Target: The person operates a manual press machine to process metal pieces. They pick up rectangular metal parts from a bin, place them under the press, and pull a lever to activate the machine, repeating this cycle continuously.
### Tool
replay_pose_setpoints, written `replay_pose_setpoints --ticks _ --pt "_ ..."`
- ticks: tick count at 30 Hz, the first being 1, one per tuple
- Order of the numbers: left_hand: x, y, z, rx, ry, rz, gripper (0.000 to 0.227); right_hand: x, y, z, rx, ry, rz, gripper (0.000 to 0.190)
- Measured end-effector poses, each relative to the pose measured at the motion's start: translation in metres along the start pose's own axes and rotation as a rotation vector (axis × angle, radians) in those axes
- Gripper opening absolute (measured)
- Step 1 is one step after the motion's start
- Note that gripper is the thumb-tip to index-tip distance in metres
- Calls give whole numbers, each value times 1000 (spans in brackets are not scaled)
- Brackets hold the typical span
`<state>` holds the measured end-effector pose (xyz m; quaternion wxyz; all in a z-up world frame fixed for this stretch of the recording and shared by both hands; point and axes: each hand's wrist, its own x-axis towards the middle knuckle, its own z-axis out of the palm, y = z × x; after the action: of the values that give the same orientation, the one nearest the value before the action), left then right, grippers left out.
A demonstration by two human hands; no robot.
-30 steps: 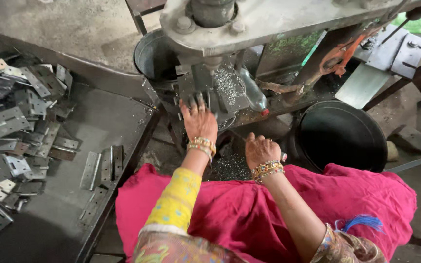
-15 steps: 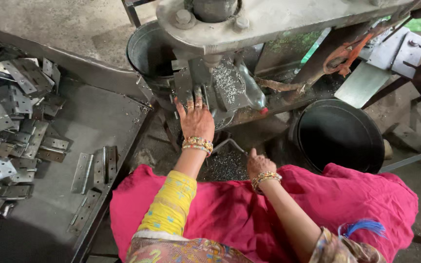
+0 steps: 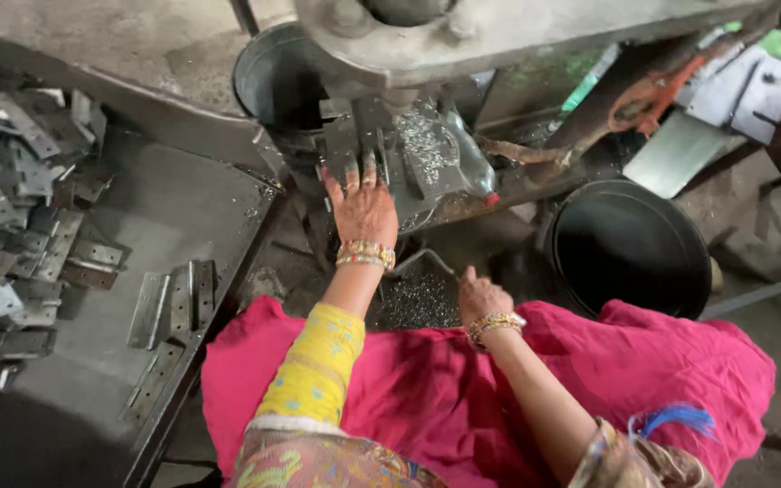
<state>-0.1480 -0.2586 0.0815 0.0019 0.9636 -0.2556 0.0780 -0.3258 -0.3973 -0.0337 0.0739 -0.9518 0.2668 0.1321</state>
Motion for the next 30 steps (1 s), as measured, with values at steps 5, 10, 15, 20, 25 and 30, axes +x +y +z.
replay_pose_setpoints --ticks 5,10,15,20,25,30 --pt "21 -1 10 47 84 -25 42 -13 0 -30 -73 138 -118 30" --pt "11 0 15 -43 233 -33 52 6 7 32 23 -41 -25 51" --pt "-5 2 1 0 16 -31 45 -4 -1 5 19 -78 -1 44" --pt "25 5 5 -14 68 -50 45 -23 -15 -56 -111 125 -95 37" --pt "32 13 6 14 125 -78 49 -5 -4 -14 31 -47 -47 48" --pt "22 10 2 50 58 -58 44 6 10 26 77 -79 -46 35"
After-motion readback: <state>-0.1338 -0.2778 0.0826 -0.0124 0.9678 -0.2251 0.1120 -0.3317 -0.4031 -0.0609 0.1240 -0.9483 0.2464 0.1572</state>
